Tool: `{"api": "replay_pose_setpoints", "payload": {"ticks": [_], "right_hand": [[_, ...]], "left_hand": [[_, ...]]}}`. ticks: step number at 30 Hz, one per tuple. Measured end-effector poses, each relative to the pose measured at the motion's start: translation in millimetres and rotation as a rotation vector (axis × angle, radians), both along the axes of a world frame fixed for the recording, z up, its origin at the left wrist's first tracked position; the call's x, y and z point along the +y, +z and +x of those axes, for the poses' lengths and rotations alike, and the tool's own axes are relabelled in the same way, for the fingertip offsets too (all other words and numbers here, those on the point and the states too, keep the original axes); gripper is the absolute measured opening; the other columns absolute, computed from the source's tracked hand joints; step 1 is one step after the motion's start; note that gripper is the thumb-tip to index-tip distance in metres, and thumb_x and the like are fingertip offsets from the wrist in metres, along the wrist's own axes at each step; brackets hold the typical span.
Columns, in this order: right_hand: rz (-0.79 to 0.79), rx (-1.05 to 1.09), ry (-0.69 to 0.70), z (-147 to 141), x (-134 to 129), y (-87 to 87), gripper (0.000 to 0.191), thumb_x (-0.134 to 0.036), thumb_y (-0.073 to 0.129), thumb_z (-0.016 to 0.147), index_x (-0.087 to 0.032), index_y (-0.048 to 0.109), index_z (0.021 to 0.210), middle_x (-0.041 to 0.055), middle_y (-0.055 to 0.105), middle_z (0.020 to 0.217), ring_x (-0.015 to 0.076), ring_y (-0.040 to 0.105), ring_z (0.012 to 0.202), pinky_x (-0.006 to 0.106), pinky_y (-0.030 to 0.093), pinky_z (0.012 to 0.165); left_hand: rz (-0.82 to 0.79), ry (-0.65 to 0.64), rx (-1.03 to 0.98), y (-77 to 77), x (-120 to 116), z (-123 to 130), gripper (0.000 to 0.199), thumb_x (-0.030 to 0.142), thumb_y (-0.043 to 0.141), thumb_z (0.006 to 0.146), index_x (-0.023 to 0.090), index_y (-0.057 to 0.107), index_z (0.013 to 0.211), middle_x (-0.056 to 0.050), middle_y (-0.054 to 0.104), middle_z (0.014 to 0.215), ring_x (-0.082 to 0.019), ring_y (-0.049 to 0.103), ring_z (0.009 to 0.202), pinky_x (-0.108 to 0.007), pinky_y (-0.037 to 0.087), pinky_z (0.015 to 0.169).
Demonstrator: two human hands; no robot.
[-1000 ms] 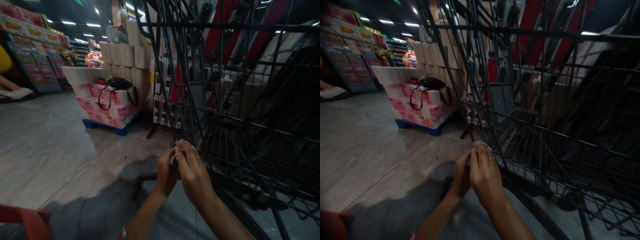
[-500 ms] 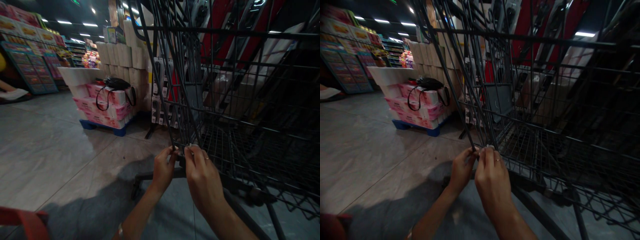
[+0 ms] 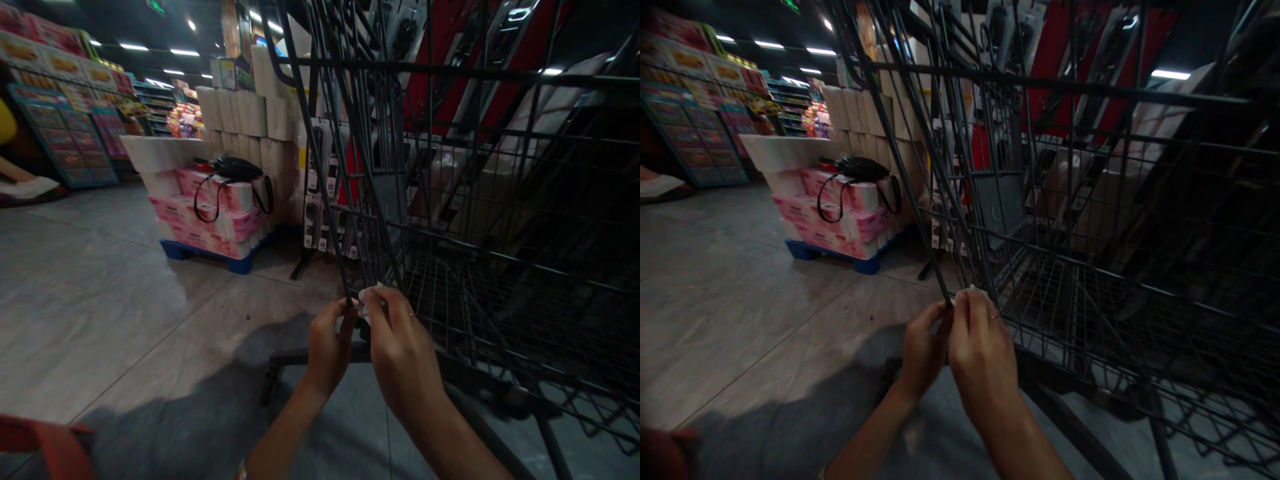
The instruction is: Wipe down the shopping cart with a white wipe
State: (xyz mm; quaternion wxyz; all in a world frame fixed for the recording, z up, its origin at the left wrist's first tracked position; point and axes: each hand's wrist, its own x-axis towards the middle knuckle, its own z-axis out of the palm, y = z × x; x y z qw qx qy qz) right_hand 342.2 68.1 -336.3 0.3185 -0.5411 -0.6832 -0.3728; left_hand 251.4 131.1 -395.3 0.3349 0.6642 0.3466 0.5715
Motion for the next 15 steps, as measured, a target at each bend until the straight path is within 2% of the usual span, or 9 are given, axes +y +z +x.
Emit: {"api": "replay_pose_setpoints", "payload": {"ticks": [6,9,12,15], "right_hand": [[0.025,-0.015,-0.037,-0.2,-3.3,-17.5,0.030,-0.006,0.037,0.090,-0.006,0.062,0.106,0.0155,0.064,0.094,0.0223,0.065,0.086,0.034,0.060,0.069],[-0.037,0.013,-0.071,-0.1,-12.4,-22.8,0.032,-0.003,0.033,0.090,-0.006,0.063,0.100,0.0142,0.063,0.089,0.0208,0.065,0.078,0.033,0.060,0.064],[-0.071,0.036,-0.054,-1.3,-19.9,-20.8,0.031,-0.004,0.033,0.090,-0.005,0.063,0.100,0.0136,0.063,0.090,0.0197,0.065,0.078,0.031,0.060,0.062],[0.012,0.033,0.030,-5.0,-17.4,-8.4,0.028,-0.006,0.039,0.092,-0.005,0.062,0.107,0.0142,0.063,0.099,0.0201,0.065,0.088,0.030,0.060,0.069]], "left_hand": [[-0.029,-0.017,-0.006,1.1,-3.3,-1.6,0.032,0.043,0.048,0.091,0.018,0.068,0.095,-0.005,0.072,0.090,-0.017,0.067,0.083,-0.027,0.050,0.076],[-0.019,0.001,-0.006,-0.5,-3.3,-1.9,0.028,0.041,0.051,0.090,0.019,0.067,0.093,-0.005,0.072,0.089,-0.017,0.067,0.083,-0.028,0.051,0.077],[-0.001,0.013,0.002,-2.3,-3.3,-2.3,0.025,0.039,0.051,0.090,0.019,0.067,0.092,-0.004,0.072,0.088,-0.016,0.066,0.082,-0.028,0.051,0.076],[0.041,-0.005,-0.001,-2.5,-4.1,-2.9,0.025,0.038,0.049,0.091,0.020,0.067,0.091,-0.004,0.072,0.088,-0.017,0.067,0.083,-0.028,0.052,0.075]]}}
